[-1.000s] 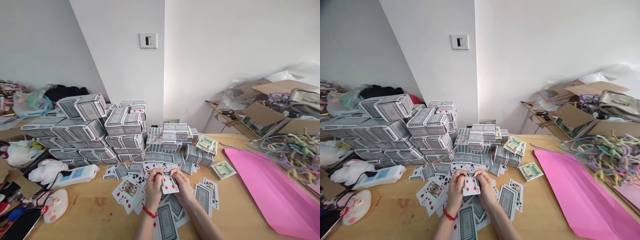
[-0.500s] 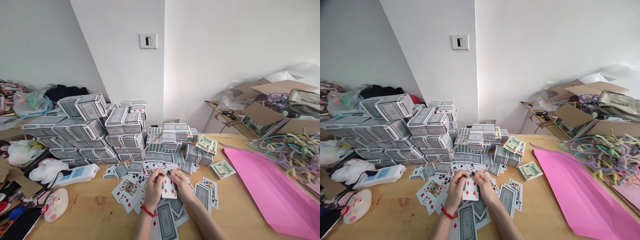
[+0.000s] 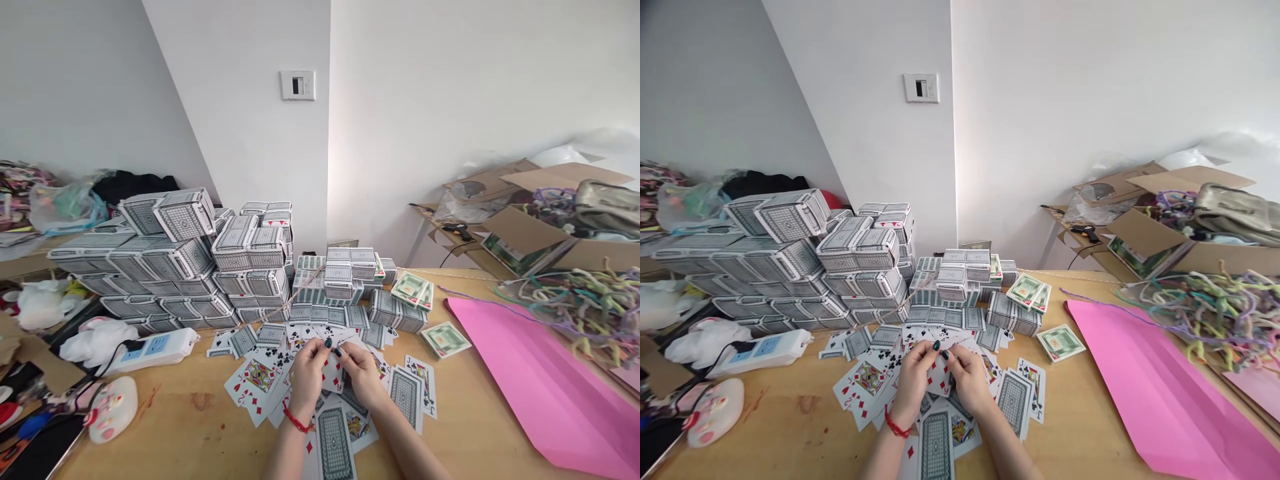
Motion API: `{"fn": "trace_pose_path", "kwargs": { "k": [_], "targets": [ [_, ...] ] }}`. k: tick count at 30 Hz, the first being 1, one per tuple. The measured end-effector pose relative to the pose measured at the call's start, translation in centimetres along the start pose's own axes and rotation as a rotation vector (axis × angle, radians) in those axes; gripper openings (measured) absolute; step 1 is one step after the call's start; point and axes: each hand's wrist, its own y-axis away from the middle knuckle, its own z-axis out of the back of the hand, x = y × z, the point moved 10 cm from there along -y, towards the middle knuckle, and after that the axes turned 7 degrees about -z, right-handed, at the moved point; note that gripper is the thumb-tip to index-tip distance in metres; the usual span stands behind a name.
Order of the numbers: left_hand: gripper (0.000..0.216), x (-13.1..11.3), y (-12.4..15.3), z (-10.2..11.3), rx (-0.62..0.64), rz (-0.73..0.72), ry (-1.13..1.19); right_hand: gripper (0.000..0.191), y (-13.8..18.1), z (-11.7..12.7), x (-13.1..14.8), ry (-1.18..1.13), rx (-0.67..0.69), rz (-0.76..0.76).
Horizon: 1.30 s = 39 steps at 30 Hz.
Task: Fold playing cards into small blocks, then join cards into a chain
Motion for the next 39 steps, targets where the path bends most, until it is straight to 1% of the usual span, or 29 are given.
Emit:
{"fn": "trace_pose_path", "kwargs": {
  "k": [3,6,8,10,12,14,17,19,21,24,28,30,33,36,39],
  "targets": [
    [0.030,0.5,0.1,0.1,-0.004,0.027,0.026,0.039,-0.1,0.3,-0.3,-0.018,-0.022,-0.013],
    [0.032,0.3,0.0,0.4,-0.039,0.034,0.008,0.040,-0.2,1.5,-0.6,-0.084,-0.127,-0.047],
    [0.028,0.2,-0.1,0.1,-0.009,0.044,0.024,0.039,-0.2,2.3,-1.1,-0.165,-0.189,-0.096],
    [0.024,0.2,-0.2,-0.6,0.047,0.062,0.050,0.038,-0.4,2.2,-1.5,-0.263,-0.178,-0.144],
    [0.026,0.5,-0.3,-0.4,0.027,0.069,0.046,0.036,-0.5,1.7,-1.3,-0.333,-0.120,-0.155],
    [0.025,0.9,-0.3,0.2,-0.023,0.083,0.033,0.036,-0.5,1.4,-0.8,-0.326,-0.086,-0.138],
    [0.023,1.5,-0.4,0.6,-0.040,0.109,0.029,0.036,-0.4,1.8,-0.3,-0.231,-0.124,-0.113],
    [0.022,1.6,-0.6,0.4,0.001,0.115,0.044,0.034,-0.5,2.1,-0.1,-0.207,-0.142,-0.101],
    [0.022,1.6,-0.6,-0.1,0.072,0.121,0.065,0.035,-0.6,2.1,0.0,-0.217,-0.130,-0.096],
    [0.026,1.8,-0.5,-0.2,0.132,0.136,0.043,0.034,-0.6,2.2,-0.4,-0.252,-0.123,-0.131],
    [0.030,2.0,-0.6,0.7,0.079,0.129,0.028,0.029,-0.4,2.2,-1.1,-0.334,-0.157,-0.166],
    [0.029,1.6,-0.7,1.1,0.042,0.089,-0.001,0.026,-0.5,1.9,-1.0,-0.378,-0.133,-0.163],
    [0.026,0.3,-0.8,1.4,0.024,-0.015,-0.164,0.027,-0.6,1.0,-0.9,-0.389,-0.045,-0.171],
    [0.023,-0.9,-0.6,0.8,0.072,-0.102,-0.289,0.026,-0.7,0.3,-0.7,-0.292,0.042,-0.169],
    [0.022,-1.4,-0.3,0.2,0.125,-0.137,-0.329,0.027,-0.6,-0.1,-0.3,-0.209,0.112,-0.149]
  ]
}}
